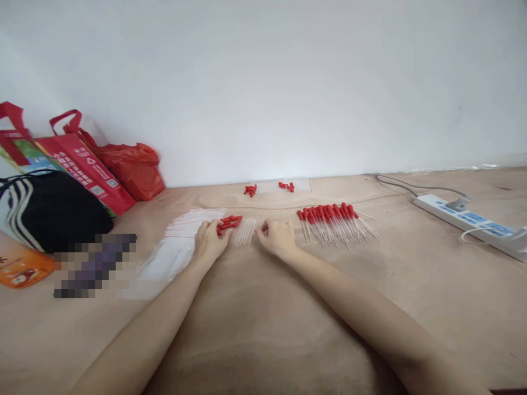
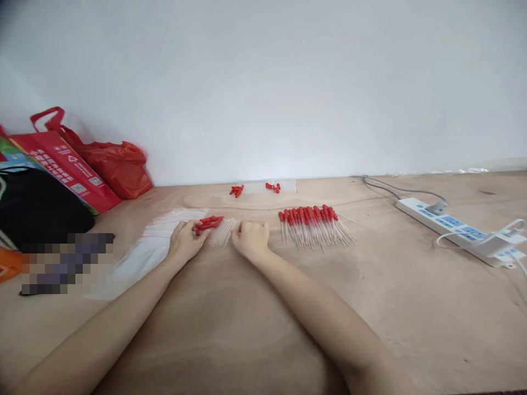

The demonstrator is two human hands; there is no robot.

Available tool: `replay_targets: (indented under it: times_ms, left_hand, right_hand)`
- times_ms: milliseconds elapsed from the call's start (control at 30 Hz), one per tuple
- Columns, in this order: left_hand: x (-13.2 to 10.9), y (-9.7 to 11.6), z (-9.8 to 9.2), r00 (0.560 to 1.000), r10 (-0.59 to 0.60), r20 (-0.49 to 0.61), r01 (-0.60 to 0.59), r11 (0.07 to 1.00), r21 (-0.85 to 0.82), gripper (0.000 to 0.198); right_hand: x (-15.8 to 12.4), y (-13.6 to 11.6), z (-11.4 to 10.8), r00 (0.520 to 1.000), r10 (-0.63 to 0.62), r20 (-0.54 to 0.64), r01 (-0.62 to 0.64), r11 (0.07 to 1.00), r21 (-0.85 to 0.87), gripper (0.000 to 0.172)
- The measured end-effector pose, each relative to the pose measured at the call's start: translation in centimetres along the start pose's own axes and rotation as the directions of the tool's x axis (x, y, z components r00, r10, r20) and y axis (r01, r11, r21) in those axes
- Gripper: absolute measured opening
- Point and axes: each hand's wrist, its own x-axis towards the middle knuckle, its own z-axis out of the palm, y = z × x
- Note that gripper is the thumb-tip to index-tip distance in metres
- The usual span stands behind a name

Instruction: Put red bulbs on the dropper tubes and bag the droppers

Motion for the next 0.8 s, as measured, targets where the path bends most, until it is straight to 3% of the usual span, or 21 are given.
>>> replay_targets:
  times_ms: [267, 633, 800]
  left_hand:
    - [0.1, -0.2, -0.3, 0.999, -0.005, 0.047, 0.002, 0.999, 0.045, 0.021]
    - [-0.2, 0.5, -1.1, 0.991, -0.013, 0.132, -0.012, 0.983, 0.182, 0.028]
    - [-0.6, 0.9, -2.6, 0.991, -0.006, 0.133, -0.031, 0.961, 0.273, 0.032]
  right_hand:
    - [1.5, -1.7, 1.8, 0.996, 0.081, 0.036, -0.082, 0.996, 0.019, 0.024]
    - [1.4, -0.7, 0.4, 0.979, 0.192, 0.069, -0.187, 0.979, -0.077, 0.029]
    - [0.4, 0.4, -0.5, 0.989, 0.128, 0.07, -0.118, 0.984, -0.132, 0.031]
